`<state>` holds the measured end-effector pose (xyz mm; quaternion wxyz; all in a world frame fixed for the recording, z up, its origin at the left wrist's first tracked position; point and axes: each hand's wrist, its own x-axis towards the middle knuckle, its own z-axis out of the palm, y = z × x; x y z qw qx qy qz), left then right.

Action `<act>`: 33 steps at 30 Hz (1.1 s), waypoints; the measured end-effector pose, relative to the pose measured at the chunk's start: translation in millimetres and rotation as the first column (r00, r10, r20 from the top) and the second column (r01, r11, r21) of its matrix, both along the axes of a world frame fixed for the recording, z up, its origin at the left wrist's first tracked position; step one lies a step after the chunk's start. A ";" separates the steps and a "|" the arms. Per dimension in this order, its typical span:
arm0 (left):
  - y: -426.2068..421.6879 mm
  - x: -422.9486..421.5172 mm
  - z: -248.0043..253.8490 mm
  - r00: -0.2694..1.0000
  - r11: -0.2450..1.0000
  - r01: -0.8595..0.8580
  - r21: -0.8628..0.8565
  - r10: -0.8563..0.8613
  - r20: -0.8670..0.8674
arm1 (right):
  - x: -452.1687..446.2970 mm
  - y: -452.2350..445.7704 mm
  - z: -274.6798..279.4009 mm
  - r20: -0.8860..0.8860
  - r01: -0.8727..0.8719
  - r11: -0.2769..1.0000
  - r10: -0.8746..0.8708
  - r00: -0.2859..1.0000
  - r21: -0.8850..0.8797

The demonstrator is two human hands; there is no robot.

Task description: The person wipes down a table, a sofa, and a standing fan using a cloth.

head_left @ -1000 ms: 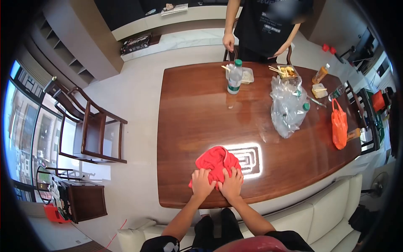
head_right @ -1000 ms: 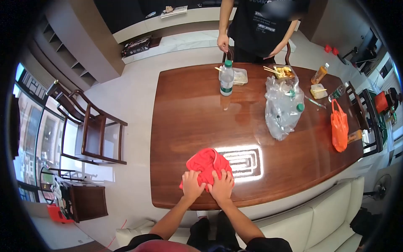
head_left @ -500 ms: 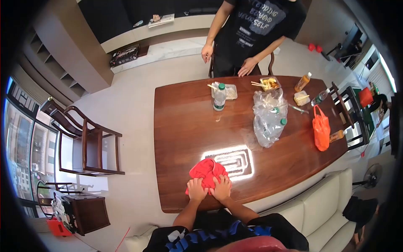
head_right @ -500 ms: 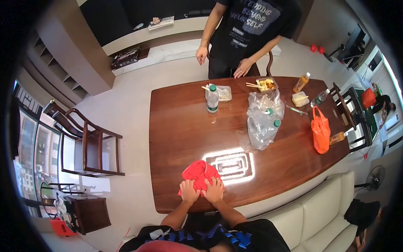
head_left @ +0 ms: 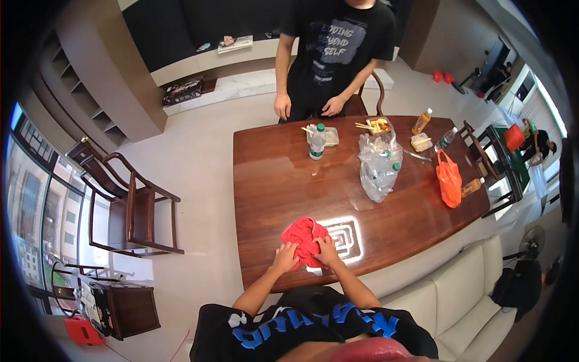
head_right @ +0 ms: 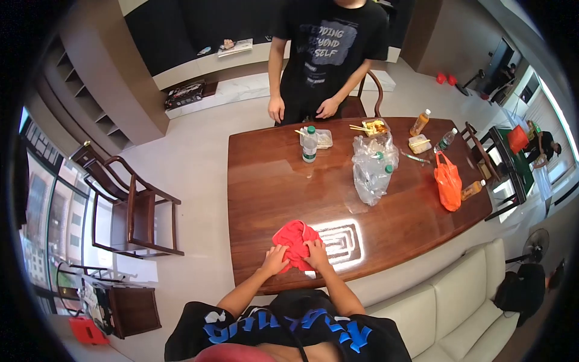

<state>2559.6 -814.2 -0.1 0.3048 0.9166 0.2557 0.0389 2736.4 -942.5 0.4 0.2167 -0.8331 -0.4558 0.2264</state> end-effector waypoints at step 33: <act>-71.0 5.1 -18.8 0.904 0.885 -0.427 -0.185 0.416 -0.094 | 15.1 -36.5 -7.4 -0.143 -0.209 0.973 0.221 0.965 0.096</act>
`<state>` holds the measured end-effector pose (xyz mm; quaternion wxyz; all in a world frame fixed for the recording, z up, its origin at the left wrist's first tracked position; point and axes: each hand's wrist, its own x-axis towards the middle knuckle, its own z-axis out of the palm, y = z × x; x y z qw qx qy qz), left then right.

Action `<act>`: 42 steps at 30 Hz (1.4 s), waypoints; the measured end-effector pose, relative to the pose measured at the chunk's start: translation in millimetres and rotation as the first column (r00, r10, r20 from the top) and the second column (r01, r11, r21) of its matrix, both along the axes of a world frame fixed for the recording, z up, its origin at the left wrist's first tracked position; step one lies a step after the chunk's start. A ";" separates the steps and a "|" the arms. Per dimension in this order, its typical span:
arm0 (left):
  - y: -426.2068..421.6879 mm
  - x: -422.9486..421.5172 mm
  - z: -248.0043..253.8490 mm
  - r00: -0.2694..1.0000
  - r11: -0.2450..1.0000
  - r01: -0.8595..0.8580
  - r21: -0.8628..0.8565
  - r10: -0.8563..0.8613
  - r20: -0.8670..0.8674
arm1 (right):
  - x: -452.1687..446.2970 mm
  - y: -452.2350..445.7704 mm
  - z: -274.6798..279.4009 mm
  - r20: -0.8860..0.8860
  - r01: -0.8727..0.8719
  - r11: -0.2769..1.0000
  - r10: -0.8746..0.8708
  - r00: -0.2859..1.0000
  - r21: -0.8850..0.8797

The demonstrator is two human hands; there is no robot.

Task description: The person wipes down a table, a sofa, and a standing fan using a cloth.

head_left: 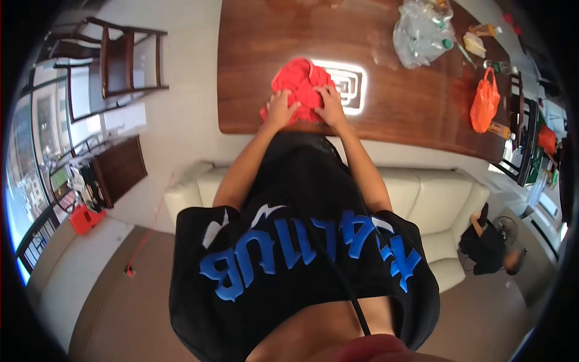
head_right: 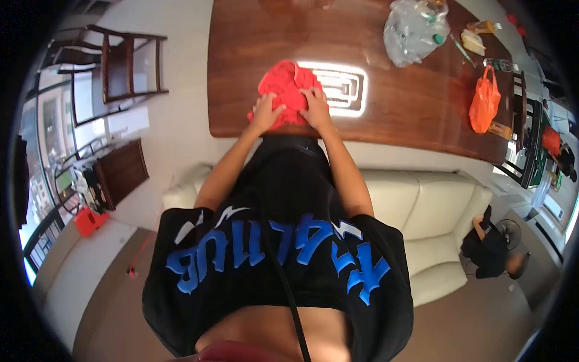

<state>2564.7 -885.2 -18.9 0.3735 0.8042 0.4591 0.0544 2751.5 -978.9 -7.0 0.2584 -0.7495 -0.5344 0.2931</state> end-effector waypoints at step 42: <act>20.0 -143.8 2.5 0.902 0.898 -0.309 -0.314 0.381 0.201 | -51.9 121.6 -1.2 0.392 -0.313 0.949 0.271 0.879 0.047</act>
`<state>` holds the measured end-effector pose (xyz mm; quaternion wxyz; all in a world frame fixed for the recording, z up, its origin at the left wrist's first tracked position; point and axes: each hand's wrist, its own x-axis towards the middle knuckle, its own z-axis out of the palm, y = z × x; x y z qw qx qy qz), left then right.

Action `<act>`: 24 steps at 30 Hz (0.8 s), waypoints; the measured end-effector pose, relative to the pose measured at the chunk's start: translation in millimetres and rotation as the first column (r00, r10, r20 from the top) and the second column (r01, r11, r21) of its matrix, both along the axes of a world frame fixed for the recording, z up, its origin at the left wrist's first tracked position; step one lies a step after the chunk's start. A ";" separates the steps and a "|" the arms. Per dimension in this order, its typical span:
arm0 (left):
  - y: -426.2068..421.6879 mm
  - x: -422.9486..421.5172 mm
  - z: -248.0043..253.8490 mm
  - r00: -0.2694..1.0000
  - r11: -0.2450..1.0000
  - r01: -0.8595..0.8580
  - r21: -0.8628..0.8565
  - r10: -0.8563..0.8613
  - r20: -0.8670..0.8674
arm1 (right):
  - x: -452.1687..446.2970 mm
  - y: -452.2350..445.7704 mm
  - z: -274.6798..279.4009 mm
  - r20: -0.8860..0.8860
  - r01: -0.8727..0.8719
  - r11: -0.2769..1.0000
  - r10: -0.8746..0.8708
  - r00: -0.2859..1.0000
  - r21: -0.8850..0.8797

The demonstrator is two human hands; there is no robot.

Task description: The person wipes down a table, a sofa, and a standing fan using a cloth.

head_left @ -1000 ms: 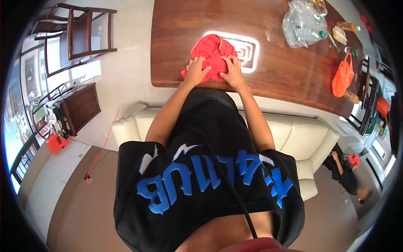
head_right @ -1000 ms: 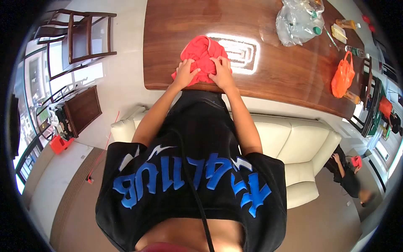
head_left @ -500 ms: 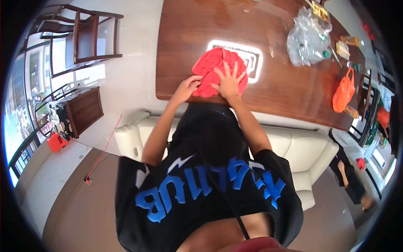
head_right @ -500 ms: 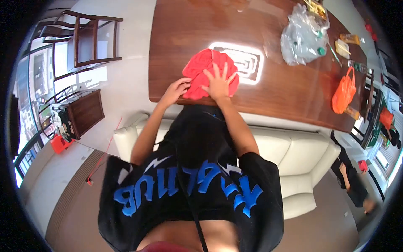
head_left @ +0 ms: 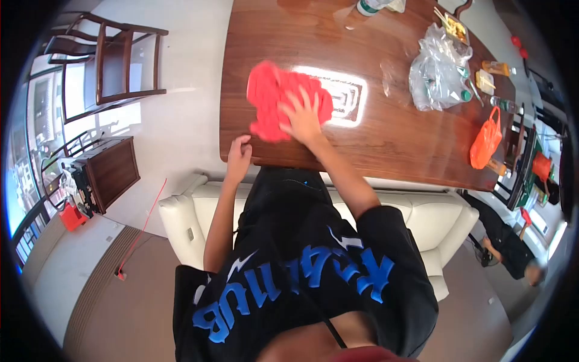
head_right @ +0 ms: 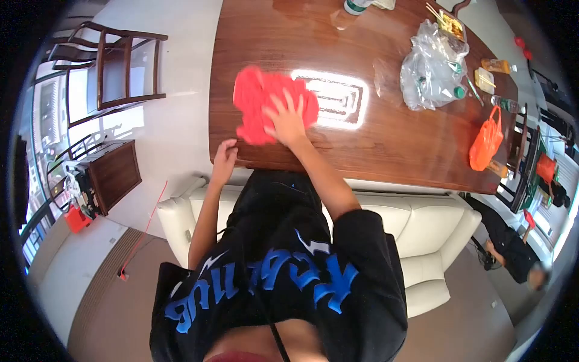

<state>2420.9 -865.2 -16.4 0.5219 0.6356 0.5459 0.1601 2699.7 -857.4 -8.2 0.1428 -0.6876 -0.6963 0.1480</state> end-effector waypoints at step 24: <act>40.7 -14.8 8.1 0.889 0.930 0.346 0.127 -0.281 -0.362 | -48.2 50.3 9.0 -0.068 0.196 0.980 -0.197 0.978 -0.020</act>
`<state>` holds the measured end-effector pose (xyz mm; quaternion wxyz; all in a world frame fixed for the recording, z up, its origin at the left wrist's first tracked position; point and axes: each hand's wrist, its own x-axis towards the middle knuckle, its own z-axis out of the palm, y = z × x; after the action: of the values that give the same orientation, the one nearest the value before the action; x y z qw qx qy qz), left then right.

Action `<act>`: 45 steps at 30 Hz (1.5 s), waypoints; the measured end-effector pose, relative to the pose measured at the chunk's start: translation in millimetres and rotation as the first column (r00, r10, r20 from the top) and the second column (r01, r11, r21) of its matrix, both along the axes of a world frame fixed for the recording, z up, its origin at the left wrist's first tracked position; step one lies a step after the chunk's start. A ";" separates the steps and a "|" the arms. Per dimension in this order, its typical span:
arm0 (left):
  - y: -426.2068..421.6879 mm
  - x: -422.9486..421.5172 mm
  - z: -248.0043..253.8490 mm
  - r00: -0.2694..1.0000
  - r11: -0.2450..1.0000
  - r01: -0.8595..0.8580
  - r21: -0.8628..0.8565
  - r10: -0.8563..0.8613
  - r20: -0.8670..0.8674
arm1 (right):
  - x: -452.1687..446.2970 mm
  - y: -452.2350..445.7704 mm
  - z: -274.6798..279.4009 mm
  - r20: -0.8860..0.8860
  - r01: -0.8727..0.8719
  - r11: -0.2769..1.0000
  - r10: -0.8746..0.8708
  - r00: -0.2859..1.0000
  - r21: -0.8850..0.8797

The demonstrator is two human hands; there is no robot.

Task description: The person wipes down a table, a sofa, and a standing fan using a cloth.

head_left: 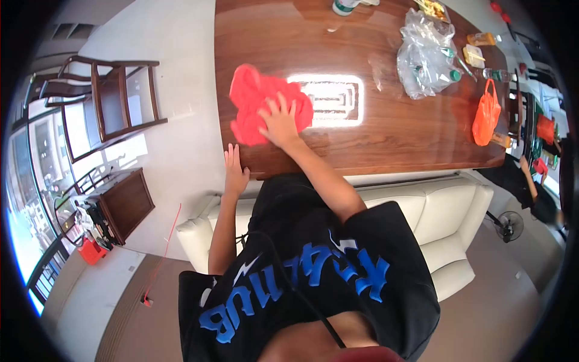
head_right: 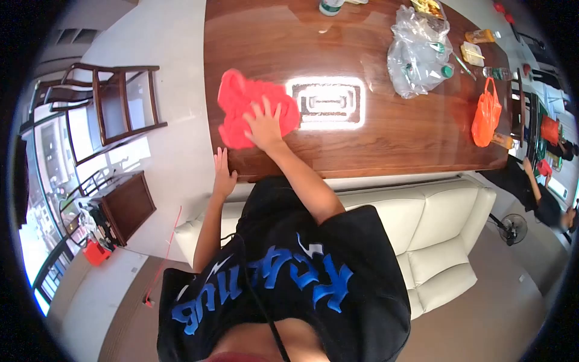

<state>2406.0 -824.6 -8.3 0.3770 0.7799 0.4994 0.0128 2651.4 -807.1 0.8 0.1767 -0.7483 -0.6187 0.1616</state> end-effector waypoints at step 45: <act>-15.2 30.3 -11.3 0.963 0.988 -0.157 0.017 0.156 -0.220 | 241.7 -239.9 41.0 0.024 0.303 0.949 -0.302 0.953 -0.085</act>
<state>2436.4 -839.7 -19.7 0.3174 0.7345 0.5981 -0.0441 2893.1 -1047.0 41.8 0.1631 -0.8420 -0.4900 0.1559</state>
